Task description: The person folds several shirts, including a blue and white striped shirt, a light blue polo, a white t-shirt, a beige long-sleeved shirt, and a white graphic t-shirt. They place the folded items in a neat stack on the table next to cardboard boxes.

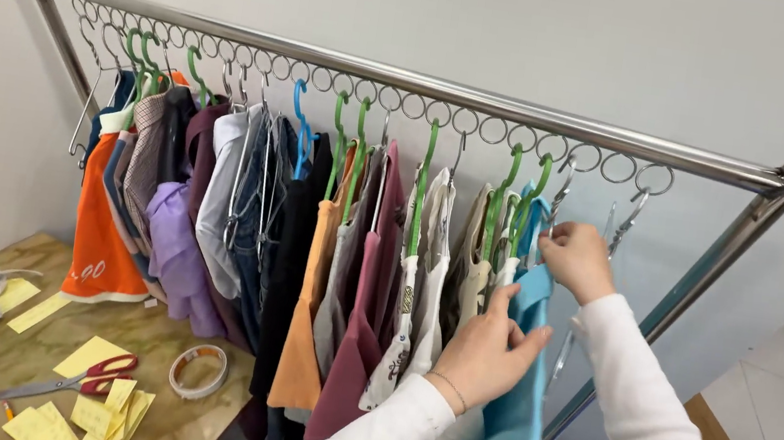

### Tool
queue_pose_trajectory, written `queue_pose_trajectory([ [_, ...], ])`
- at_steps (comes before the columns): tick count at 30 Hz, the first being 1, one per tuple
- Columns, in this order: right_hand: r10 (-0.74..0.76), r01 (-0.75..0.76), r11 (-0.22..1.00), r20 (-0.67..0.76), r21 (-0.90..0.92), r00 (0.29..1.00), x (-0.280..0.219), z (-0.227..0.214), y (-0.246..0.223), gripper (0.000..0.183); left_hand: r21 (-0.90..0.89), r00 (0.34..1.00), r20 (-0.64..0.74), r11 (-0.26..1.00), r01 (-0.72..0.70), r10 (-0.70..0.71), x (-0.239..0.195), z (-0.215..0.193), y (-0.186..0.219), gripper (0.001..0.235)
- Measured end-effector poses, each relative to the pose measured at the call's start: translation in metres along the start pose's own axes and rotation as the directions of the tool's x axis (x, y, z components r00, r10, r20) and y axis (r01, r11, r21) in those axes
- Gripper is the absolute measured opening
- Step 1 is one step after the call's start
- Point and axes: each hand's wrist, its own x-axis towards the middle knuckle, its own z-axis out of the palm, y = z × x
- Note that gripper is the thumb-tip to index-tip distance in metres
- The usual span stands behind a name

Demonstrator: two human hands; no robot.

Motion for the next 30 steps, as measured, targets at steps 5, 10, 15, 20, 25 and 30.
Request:
queue_pose_trajectory([
  [5,-0.014,0.011,0.972,0.013,0.237,1.000,-0.074,-0.090,-0.070,0.032,0.005,0.994,-0.094,0.999,-0.051,0.051,0.024,-0.011,-0.004,0.056],
  [10,-0.002,0.011,0.991,-0.067,0.136,0.998,-0.112,-0.115,-0.074,0.025,0.053,0.952,-0.130,0.961,-0.272,0.276,0.015,0.026,-0.004,0.075],
  [15,0.105,-0.108,0.988,-0.036,-0.108,0.994,-0.121,-0.100,-0.066,0.031,0.083,0.983,0.013,0.980,-0.181,0.181,-0.044,0.053,0.036,0.085],
  [20,0.114,-0.106,0.949,0.009,-0.297,0.993,-0.107,-0.059,-0.046,0.023,0.200,0.939,-0.085,0.929,-0.311,0.332,-0.087,0.074,0.034,0.060],
  [25,0.231,-0.155,0.923,0.184,-0.351,0.955,-0.080,-0.044,-0.026,0.002,0.432,0.774,-0.399,0.845,-0.314,0.492,-0.107,0.127,-0.018,0.028],
  [30,0.202,-0.034,0.943,0.486,-0.332,0.850,-0.087,-0.086,-0.044,0.015,-0.061,0.964,0.254,0.993,0.097,-0.078,-0.082,0.095,-0.036,0.032],
])
